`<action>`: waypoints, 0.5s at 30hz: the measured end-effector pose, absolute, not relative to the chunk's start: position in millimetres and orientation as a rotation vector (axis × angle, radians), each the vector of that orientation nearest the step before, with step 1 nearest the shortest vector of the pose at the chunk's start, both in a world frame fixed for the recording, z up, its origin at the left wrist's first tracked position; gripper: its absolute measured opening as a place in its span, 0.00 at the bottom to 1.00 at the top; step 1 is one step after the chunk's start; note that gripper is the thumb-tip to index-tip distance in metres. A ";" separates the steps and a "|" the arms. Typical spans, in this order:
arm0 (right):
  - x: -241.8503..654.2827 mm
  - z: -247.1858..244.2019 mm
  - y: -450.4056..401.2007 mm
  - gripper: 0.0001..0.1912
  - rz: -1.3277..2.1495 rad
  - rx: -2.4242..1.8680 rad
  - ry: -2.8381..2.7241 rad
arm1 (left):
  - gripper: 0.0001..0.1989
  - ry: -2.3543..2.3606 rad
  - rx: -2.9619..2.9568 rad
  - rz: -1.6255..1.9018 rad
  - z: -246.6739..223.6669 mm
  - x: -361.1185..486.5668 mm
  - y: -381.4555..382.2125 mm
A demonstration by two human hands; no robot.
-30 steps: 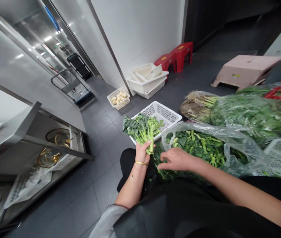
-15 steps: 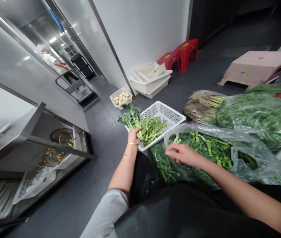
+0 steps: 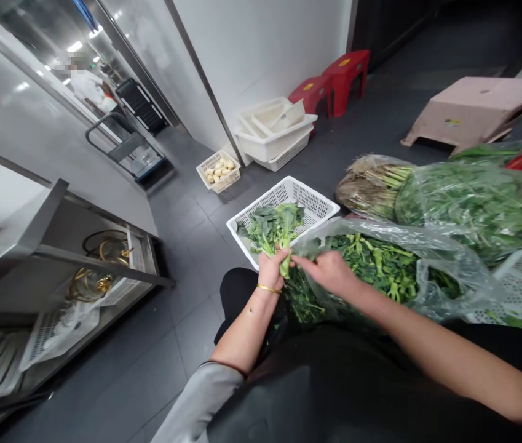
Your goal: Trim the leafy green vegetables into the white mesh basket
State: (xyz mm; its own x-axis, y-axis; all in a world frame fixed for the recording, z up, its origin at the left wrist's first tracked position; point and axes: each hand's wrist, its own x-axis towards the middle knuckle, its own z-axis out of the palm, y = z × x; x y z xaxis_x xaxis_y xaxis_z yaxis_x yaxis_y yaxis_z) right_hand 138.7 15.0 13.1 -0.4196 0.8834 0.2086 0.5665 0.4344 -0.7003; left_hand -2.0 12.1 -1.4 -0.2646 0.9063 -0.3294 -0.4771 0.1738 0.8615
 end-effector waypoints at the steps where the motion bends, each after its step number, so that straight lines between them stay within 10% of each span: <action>1: 140.2 16.6 27.6 0.24 0.759 -1.341 -2.078 | 0.19 1.196 0.555 1.438 -0.9 0.6 8.6; 9: 127.3 14.9 22.8 0.19 0.540 -1.303 -2.180 | 0.15 1.222 0.608 1.527 -0.1 7.3 0.0; 15: 143.2 12.5 28.4 0.25 1.032 -1.264 -1.879 | 0.16 1.047 0.532 1.269 12.0 -4.3 -5.8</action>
State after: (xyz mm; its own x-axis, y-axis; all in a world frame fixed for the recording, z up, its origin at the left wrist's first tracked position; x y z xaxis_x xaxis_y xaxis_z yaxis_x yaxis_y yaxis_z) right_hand 143.2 28.4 12.5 -0.3313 0.9400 0.0810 0.4357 0.2286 -0.8706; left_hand -4.3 -5.8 12.0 -0.0484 0.9403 -0.3367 -0.5090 0.2668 0.8184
